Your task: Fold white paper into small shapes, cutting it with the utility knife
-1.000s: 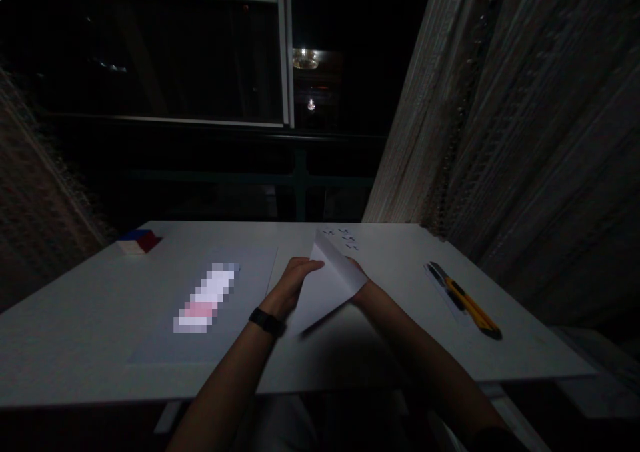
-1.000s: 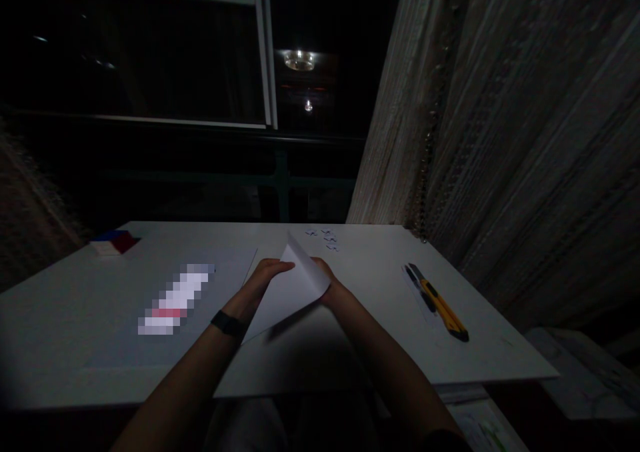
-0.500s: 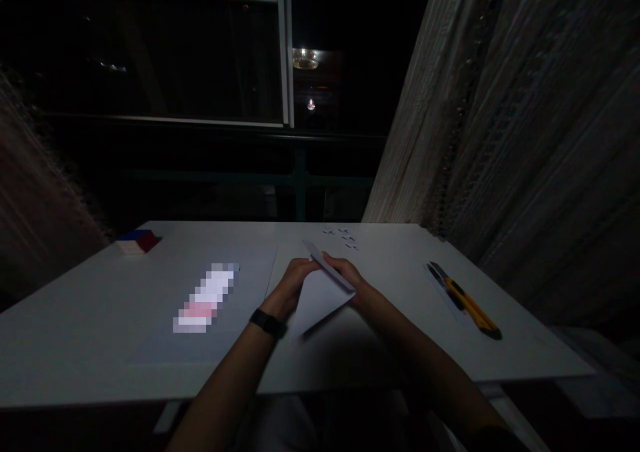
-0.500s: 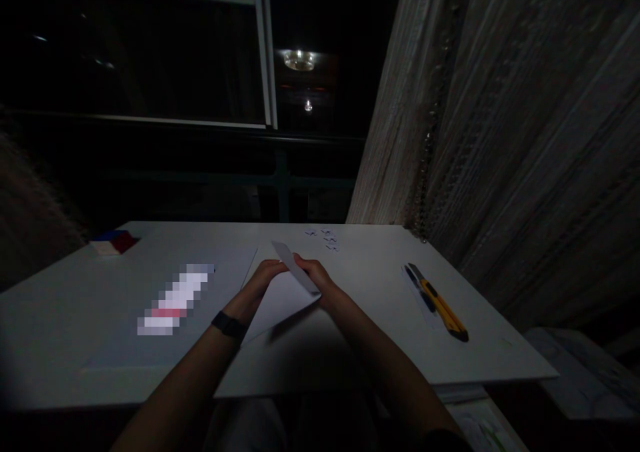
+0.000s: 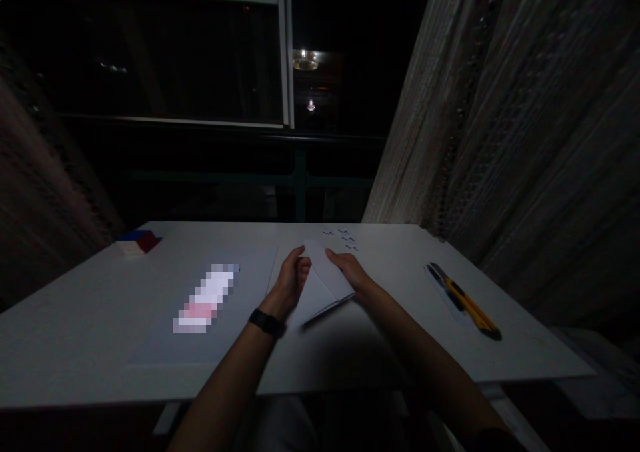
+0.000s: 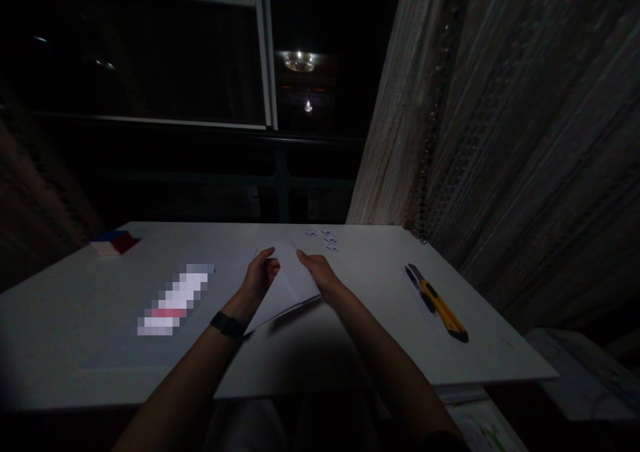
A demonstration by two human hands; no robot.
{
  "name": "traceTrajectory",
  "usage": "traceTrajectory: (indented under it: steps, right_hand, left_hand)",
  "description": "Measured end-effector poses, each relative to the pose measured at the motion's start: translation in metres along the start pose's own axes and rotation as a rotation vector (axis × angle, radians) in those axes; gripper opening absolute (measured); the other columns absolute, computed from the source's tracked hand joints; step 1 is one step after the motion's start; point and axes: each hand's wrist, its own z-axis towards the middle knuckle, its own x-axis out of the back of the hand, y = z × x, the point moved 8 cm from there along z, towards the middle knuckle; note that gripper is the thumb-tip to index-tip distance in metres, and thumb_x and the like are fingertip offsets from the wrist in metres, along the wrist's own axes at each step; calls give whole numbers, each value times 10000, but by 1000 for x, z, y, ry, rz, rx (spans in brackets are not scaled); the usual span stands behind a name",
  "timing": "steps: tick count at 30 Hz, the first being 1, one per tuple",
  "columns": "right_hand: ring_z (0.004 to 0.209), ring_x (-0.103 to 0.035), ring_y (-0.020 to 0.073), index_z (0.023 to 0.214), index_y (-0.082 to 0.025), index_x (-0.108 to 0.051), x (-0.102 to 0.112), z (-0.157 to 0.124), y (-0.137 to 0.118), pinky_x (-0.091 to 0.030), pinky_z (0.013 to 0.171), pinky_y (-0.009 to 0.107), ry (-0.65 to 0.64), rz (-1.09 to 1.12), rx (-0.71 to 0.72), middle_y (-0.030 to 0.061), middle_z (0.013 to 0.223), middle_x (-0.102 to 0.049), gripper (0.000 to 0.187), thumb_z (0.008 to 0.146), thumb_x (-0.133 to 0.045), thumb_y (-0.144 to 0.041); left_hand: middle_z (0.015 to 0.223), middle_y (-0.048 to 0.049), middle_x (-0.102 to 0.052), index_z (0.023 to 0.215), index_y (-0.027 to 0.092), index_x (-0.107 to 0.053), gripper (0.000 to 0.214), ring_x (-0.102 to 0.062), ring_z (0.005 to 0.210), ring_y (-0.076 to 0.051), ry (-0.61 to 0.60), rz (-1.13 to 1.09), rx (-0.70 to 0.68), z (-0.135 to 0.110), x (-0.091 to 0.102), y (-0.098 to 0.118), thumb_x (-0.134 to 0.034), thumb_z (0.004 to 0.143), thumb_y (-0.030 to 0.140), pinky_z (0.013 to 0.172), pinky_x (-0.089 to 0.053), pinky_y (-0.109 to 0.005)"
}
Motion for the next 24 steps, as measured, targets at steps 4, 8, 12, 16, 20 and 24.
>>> traceTrajectory:
  steps: [4,8,12,16,20,24]
  right_hand:
    - [358,-389,77,461,-127,-533,9,4,4,-254,405,230,59,-28,-29,-12,386,-507,492,534,-703,-583]
    - [381,-432,91,513,-105,-587,9,8,11,-289,422,232,45,-33,-53,8,418,-549,459,564,-704,-546]
    - [373,-441,89,479,-112,-566,12,9,14,-289,398,220,48,-81,-88,11,405,-542,440,603,-696,-513]
    - [356,-458,96,505,-114,-568,13,5,15,-307,356,210,-5,-126,-154,20,414,-547,431,683,-644,-499]
    - [307,-460,116,547,-113,-579,14,0,11,-331,291,216,-57,-223,-186,15,391,-534,377,712,-635,-447]
    - [342,-540,155,637,-99,-601,15,-3,12,-408,290,231,-87,-238,-238,56,462,-600,318,777,-578,-383]
  left_hand:
    - [418,6,-497,548,159,-547,474,-443,378,-90,49,38,-4,0,3,2,-598,615,625,412,-321,-213]
    - [524,-37,-598,633,145,-623,397,-542,498,-135,8,119,-102,-2,-4,11,-661,634,541,518,-399,-251]
    - [529,-52,-616,609,108,-636,304,-546,497,-153,-10,248,-50,-3,-1,5,-776,554,373,509,-390,-267]
    - [495,-35,-586,556,113,-588,344,-504,436,-121,29,283,-35,1,9,1,-776,552,400,444,-340,-243]
    - [476,-18,-565,579,113,-581,435,-480,415,-104,83,369,-79,4,14,3,-722,581,525,423,-317,-224]
    - [594,-48,-641,719,107,-640,458,-548,495,-132,10,412,-113,4,7,2,-693,609,549,469,-375,-231]
